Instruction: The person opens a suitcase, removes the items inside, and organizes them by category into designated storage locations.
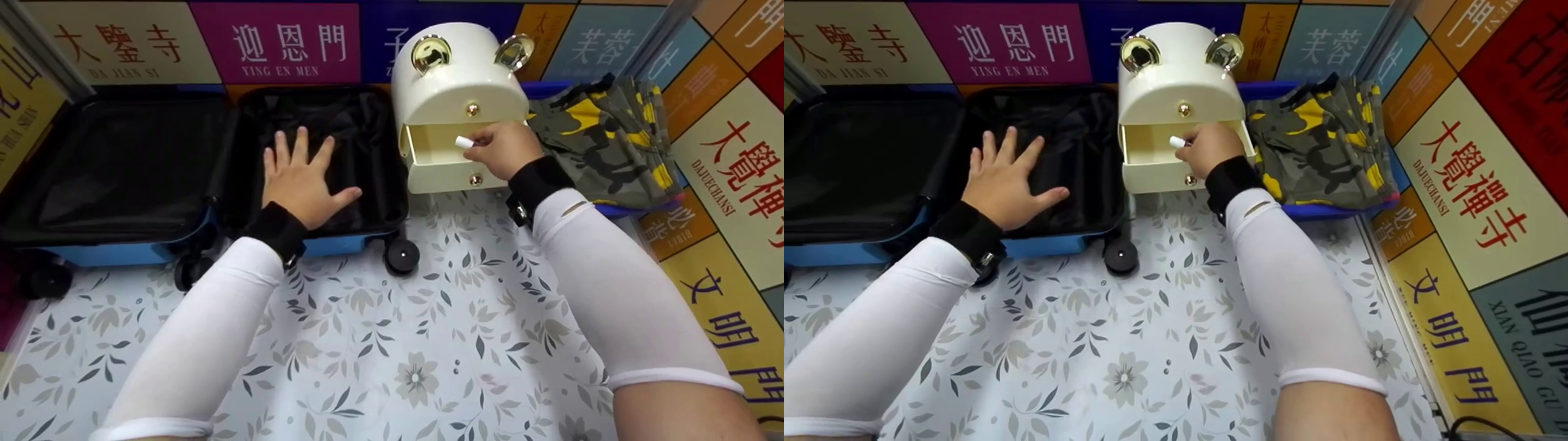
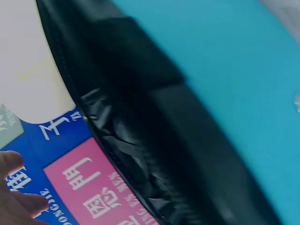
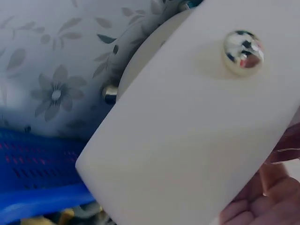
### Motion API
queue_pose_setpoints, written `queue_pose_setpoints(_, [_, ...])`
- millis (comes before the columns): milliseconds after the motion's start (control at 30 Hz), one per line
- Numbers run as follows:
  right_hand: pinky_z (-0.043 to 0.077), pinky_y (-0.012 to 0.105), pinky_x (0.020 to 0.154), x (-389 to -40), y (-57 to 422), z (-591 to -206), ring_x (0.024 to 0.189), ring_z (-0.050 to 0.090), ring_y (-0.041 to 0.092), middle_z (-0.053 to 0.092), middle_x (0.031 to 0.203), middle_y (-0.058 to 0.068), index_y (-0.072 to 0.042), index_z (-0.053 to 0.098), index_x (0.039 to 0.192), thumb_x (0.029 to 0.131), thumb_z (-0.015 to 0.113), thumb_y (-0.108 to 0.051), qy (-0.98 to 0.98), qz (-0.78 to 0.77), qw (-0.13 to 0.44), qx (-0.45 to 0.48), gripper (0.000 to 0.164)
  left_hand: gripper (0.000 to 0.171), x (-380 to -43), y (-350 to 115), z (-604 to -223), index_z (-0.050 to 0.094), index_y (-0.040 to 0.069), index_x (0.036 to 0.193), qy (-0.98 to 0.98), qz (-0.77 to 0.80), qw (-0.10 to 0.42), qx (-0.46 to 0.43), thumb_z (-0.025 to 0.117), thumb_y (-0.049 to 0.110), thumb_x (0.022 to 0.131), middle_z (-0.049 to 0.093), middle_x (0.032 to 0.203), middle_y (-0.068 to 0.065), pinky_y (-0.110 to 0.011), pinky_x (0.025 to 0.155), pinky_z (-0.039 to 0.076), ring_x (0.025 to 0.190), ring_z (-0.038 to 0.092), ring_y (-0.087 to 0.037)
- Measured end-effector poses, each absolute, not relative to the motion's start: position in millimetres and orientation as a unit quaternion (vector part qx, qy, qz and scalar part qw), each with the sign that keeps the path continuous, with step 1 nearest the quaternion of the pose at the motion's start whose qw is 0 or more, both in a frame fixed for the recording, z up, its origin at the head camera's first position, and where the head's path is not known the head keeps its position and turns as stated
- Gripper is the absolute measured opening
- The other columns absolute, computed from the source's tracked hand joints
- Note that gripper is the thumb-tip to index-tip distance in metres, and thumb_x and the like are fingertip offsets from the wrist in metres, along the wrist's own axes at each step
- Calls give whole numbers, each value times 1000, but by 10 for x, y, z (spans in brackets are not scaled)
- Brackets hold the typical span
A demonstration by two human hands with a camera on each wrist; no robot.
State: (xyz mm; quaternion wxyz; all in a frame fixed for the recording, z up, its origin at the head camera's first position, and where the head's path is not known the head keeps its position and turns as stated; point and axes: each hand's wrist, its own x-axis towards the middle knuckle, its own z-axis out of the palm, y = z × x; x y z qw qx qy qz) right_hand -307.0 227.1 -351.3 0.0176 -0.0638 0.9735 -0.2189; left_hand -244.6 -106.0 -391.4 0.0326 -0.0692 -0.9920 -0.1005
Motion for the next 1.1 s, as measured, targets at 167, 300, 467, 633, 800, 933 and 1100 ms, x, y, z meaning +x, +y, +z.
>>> queue_pose_setpoints(167, [43,36,79,-3161,2277,-3514,92,58,25,69,108,7,-15,70,112,82,66,-34,978,-199,55,-30,35,102,-2460,-1137,-4016,2,37,148,-994,-94,12,-47,26,91,65,-11,156,-11,-60,110,-8,137,-24,-38])
queue_pose_setpoints(300, [44,39,83,-3213,2252,-3565,95,58,28,69,108,10,-11,70,111,82,66,-28,982,-177,62,-28,34,104,-2477,-1160,-4062,2,37,148,-995,-94,3,-37,26,92,64,-11,155,-11,-61,109,-8,137,-24,-38])
queue_pose_setpoints(467, [43,41,91,-3252,2241,-3596,104,58,30,66,114,9,-10,68,113,82,61,-19,986,-152,56,-30,33,105,-2482,-1142,-4068,2,35,149,-995,-94,-4,-35,25,92,63,-11,155,-12,-62,109,-8,137,-24,-38])
queue_pose_setpoints(633, [41,41,98,-3266,2244,-3611,115,53,30,62,122,10,-9,64,119,83,56,-14,986,-151,66,-29,36,106,-2471,-1133,-4057,1,35,149,-995,-93,-10,-31,25,92,63,-12,155,-12,-61,109,-8,136,-25,-38])
queue_pose_setpoints(800, [41,40,97,-3248,2232,-3681,113,55,29,63,121,7,-11,64,120,89,52,-18,982,-189,30,3,34,106,-2459,-1136,-4067,0,34,149,-995,-96,-14,-29,25,92,63,-13,155,-12,-62,109,-9,136,-26,-38])
queue_pose_setpoints(933, [40,39,97,-3162,2196,-3849,106,59,26,68,111,5,-13,69,110,92,51,-29,963,-247,-103,13,30,106,-2450,-1142,-4079,1,34,149,-995,-98,-11,-27,25,92,63,-12,155,-12,-62,109,-9,136,-25,-38])
queue_pose_setpoints(1100, [30,40,95,-2862,2155,-4179,98,50,28,63,95,8,-10,69,88,85,61,-27,894,-295,-330,-71,19,107,-2453,-1141,-4066,3,34,149,-995,-100,-8,-25,26,92,63,-10,155,-13,-62,109,-8,136,-24,-39])
